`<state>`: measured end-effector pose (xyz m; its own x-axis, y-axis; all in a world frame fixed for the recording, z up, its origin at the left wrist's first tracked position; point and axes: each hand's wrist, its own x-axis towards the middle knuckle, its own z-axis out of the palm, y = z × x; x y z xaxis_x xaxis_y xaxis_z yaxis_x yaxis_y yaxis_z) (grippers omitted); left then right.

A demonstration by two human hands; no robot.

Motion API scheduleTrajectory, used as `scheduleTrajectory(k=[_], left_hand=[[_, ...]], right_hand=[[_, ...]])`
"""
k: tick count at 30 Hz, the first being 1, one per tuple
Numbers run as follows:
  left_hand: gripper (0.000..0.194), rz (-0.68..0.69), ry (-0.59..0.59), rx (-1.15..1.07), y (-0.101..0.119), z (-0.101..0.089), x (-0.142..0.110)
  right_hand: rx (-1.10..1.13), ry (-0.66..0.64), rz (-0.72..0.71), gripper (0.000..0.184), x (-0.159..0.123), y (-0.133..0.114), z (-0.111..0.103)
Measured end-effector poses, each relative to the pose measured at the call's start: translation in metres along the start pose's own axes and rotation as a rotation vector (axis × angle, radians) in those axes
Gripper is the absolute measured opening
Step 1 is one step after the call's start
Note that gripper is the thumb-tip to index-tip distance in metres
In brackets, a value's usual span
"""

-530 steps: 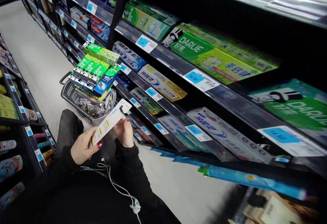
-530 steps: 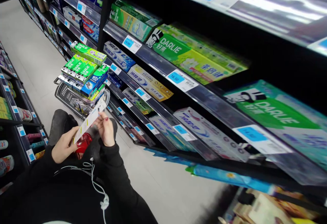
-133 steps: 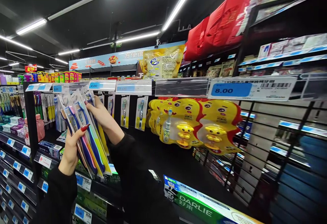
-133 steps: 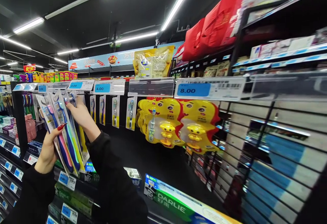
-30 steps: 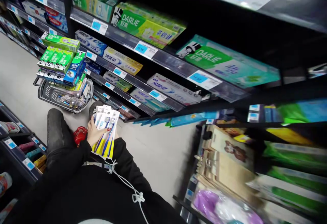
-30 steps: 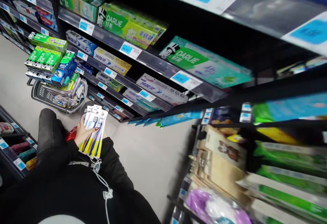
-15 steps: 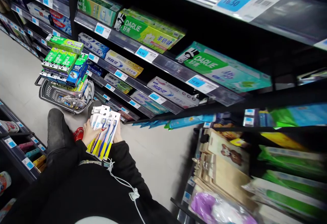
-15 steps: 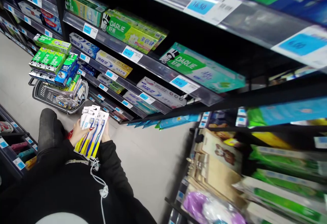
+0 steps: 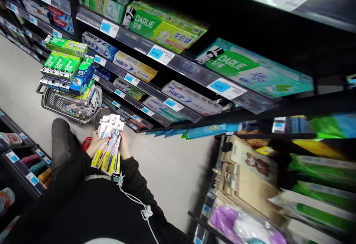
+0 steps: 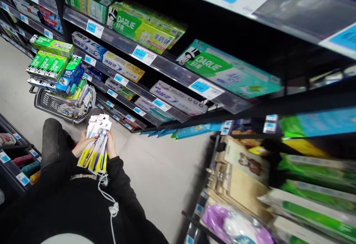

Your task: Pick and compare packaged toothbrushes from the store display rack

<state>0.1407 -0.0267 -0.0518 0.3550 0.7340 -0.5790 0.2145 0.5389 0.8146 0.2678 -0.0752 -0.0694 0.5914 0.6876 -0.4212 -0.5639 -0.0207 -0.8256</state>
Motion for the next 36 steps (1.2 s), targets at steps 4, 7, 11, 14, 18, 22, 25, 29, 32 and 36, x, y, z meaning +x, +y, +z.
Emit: scheduleTrajectory(k=[4,7,11,14,18,22,25,29,32,36], left_hand=[[0.062,-0.058,-0.138,-0.118,0.016,-0.002,-0.001],[0.055,-0.08,-0.16,-0.182,0.025,-0.003,0.002],[0.055,-0.082,-0.161,-0.286,0.031,-0.004,0.007],[0.056,-0.122,-0.196,-0.378,0.032,-0.009,0.01],[0.045,-0.203,-0.235,-0.478,0.028,-0.021,0.017],[0.037,-0.262,-0.255,-0.579,0.024,-0.029,0.022],[0.037,-0.348,-0.327,-0.645,0.021,-0.034,0.023],[0.041,-0.426,-0.388,-0.72,0.011,-0.037,0.023],[0.044,-0.408,-0.359,-0.78,0.001,-0.034,0.025],[0.041,-0.386,-0.33,-0.823,-0.003,-0.031,0.027]], right_hand=[[-0.05,0.076,-0.05,0.026,0.009,0.006,-0.002],[-0.079,0.056,-0.051,0.033,0.017,0.007,0.003],[-0.117,-0.017,-0.069,0.041,0.021,0.002,0.013],[-0.156,-0.103,-0.077,0.044,0.018,-0.004,0.021],[-0.239,-0.219,-0.107,0.045,0.014,-0.008,0.031],[-0.421,-0.157,-0.19,0.043,0.016,-0.01,0.042],[-0.625,-0.057,-0.305,0.039,0.013,-0.017,0.048],[-0.739,0.017,-0.347,0.037,0.003,-0.032,0.056],[-0.718,0.033,-0.279,0.037,-0.001,-0.042,0.061],[-0.543,0.079,-0.214,0.034,0.002,-0.046,0.062]])
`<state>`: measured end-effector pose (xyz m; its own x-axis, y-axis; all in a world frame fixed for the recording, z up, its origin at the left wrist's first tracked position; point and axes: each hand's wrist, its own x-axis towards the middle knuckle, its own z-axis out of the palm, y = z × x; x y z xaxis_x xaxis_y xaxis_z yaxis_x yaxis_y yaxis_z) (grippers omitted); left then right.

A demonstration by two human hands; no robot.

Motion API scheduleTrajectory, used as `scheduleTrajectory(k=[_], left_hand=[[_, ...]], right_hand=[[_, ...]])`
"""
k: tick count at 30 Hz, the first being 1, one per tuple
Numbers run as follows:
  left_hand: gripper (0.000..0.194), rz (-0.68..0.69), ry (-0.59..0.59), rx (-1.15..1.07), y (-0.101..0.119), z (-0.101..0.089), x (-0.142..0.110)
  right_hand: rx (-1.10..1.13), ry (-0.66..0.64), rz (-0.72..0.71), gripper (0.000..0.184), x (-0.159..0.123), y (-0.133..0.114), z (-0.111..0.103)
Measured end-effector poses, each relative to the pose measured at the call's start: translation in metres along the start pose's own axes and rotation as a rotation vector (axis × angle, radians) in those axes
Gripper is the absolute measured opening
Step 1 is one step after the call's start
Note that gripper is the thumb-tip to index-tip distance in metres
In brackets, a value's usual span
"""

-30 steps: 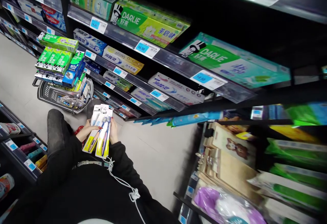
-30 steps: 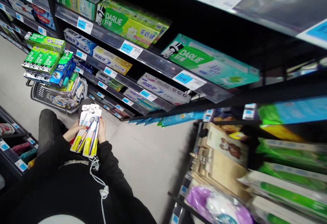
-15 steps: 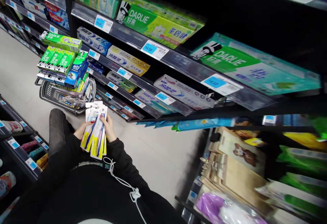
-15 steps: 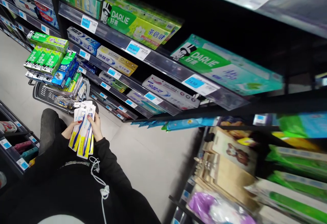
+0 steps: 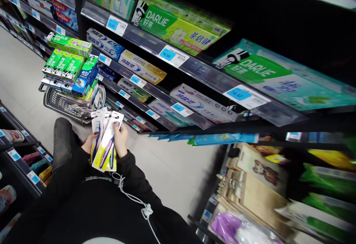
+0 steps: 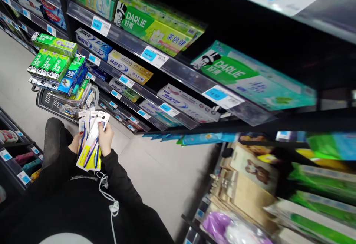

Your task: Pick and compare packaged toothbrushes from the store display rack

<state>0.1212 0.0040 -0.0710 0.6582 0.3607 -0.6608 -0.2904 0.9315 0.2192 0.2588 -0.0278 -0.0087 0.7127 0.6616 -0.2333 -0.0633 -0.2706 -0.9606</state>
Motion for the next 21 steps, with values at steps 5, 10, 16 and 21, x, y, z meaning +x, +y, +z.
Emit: scheduleTrajectory(k=[5,10,16,21], left_hand=[[0.033,-0.001,0.029,0.0,0.002,0.002,0.0],[0.041,0.014,0.01,0.0,-0.005,-0.002,-0.001],[0.045,0.0,-0.017,0.023,-0.002,-0.017,-0.003],[0.05,-0.021,-0.072,0.039,-0.001,-0.019,-0.005]], right_hand=[[0.45,-0.051,0.202,0.024,0.002,0.002,0.004],[0.444,-0.11,0.253,0.02,0.002,-0.004,0.004],[0.476,-0.073,0.263,0.02,0.013,-0.006,-0.006],[0.595,-0.096,0.303,0.026,0.025,-0.013,-0.01]])
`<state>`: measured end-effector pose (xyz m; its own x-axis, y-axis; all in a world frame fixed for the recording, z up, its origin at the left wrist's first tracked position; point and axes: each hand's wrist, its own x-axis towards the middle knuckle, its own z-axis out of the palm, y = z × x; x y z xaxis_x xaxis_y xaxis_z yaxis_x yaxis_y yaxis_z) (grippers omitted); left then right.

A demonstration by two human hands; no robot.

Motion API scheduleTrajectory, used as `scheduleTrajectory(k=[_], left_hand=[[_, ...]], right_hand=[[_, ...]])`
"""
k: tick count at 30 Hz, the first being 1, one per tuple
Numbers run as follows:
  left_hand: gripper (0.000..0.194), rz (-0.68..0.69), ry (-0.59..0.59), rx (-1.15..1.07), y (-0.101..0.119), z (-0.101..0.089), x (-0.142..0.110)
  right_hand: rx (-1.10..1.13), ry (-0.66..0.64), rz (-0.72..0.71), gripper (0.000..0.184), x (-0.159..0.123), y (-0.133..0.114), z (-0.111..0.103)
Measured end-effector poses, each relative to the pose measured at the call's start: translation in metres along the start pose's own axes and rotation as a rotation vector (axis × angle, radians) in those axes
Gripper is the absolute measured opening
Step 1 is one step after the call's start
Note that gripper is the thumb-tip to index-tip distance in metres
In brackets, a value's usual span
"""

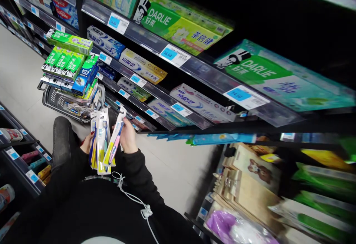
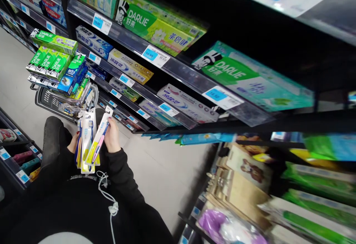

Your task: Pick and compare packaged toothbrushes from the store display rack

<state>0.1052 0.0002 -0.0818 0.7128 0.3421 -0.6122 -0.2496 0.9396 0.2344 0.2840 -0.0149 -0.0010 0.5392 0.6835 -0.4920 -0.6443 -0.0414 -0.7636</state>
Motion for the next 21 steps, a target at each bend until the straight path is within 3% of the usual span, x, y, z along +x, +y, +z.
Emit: scheduleTrajectory(k=[4,7,11,14,21], left_hand=[[0.06,-0.026,-0.082,0.012,0.001,0.002,-0.003],[0.067,-0.054,-0.15,0.02,0.004,0.008,-0.008],[0.069,-0.086,-0.258,0.008,0.008,0.019,-0.015],[0.067,-0.089,-0.316,-0.014,0.01,0.022,-0.017],[0.073,-0.042,-0.295,-0.005,0.01,0.014,-0.014]], right_hand=[[0.208,-0.263,0.04,0.028,0.001,-0.036,0.001],[0.402,-0.414,0.01,0.018,-0.005,-0.063,0.003],[0.513,-0.431,-0.062,0.012,-0.014,-0.079,0.016],[0.577,-0.465,-0.036,0.014,-0.016,-0.08,0.031],[0.581,-0.575,0.028,0.012,-0.017,-0.088,0.049]])
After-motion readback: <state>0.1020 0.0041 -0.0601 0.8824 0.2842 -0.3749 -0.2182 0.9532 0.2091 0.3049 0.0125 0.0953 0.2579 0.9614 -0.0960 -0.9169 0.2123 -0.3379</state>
